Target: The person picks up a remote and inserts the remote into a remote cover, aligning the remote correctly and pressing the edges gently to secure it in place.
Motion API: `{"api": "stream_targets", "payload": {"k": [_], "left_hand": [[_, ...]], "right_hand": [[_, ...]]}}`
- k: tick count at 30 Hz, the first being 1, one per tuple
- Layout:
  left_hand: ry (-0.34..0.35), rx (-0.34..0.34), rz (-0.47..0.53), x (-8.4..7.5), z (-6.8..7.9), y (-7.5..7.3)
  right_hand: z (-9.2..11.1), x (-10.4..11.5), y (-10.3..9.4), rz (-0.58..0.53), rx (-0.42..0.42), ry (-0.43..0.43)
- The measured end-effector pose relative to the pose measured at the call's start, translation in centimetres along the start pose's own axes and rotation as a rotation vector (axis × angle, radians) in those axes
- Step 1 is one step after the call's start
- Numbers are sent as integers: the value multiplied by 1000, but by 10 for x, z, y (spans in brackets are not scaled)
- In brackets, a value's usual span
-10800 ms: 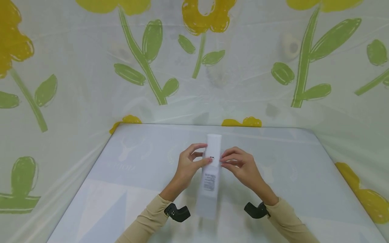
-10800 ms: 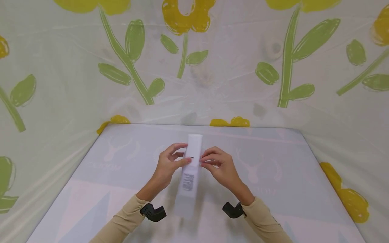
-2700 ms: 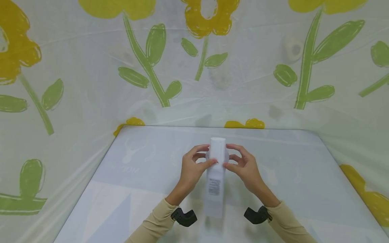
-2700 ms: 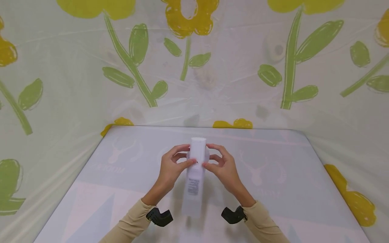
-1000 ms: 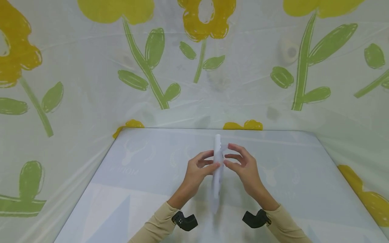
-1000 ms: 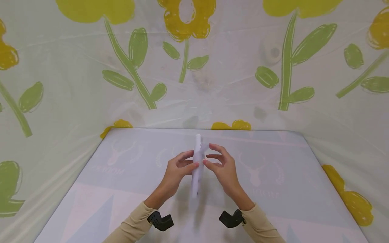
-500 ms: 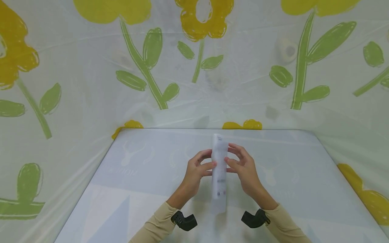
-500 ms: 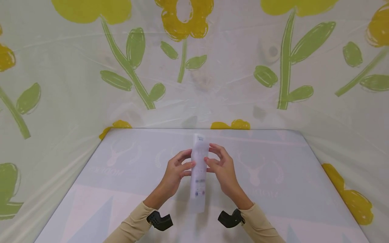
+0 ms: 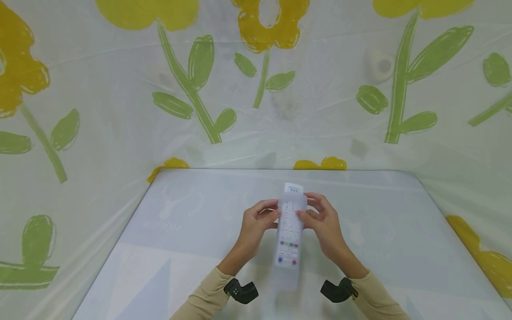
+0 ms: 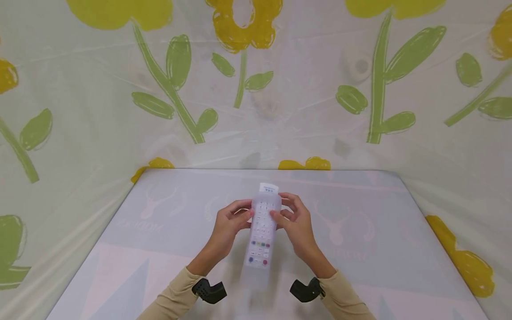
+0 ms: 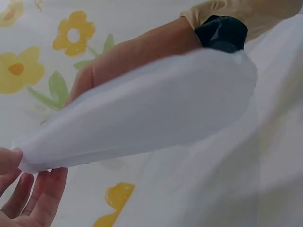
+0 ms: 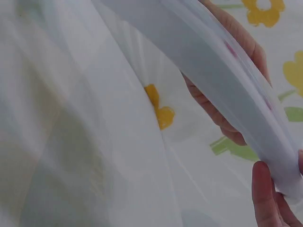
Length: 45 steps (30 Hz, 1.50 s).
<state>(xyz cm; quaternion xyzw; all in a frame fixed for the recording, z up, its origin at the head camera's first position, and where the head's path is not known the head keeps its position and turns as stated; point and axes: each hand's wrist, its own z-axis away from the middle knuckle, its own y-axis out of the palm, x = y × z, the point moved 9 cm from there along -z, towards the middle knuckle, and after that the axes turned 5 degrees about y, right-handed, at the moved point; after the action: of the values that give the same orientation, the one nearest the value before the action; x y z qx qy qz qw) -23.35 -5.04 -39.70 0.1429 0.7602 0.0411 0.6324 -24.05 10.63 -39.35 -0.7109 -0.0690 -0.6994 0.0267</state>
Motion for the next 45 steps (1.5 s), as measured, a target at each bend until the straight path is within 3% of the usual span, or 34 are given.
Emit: {"api": "stream_targets", "payload": {"k": [6,10,18,23,30,36,40,45], "left_hand": [[77,-31,-42,-8,1,-4],[83,-43,-41,-10,2,-5],[14,-63,-41,3,5,-10],[35,-69,-33,3,7,-10],[79,-123,-1,-1,9,-12],[80,-149,-20,-5,11,-14],[53,-113,-55,-11,12,-10],[22,15,-146,-23,13,2]], "right_hand": [[0,0,6,8,104,-34],[-2,4,10,15,158,-85],[-4,14,7,55,93,-122],[-1,19,8,112,58,-161],[5,28,14,270,33,-313],[5,33,18,301,50,-317],[8,42,21,297,59,-281],[10,43,25,299,74,-235]]}}
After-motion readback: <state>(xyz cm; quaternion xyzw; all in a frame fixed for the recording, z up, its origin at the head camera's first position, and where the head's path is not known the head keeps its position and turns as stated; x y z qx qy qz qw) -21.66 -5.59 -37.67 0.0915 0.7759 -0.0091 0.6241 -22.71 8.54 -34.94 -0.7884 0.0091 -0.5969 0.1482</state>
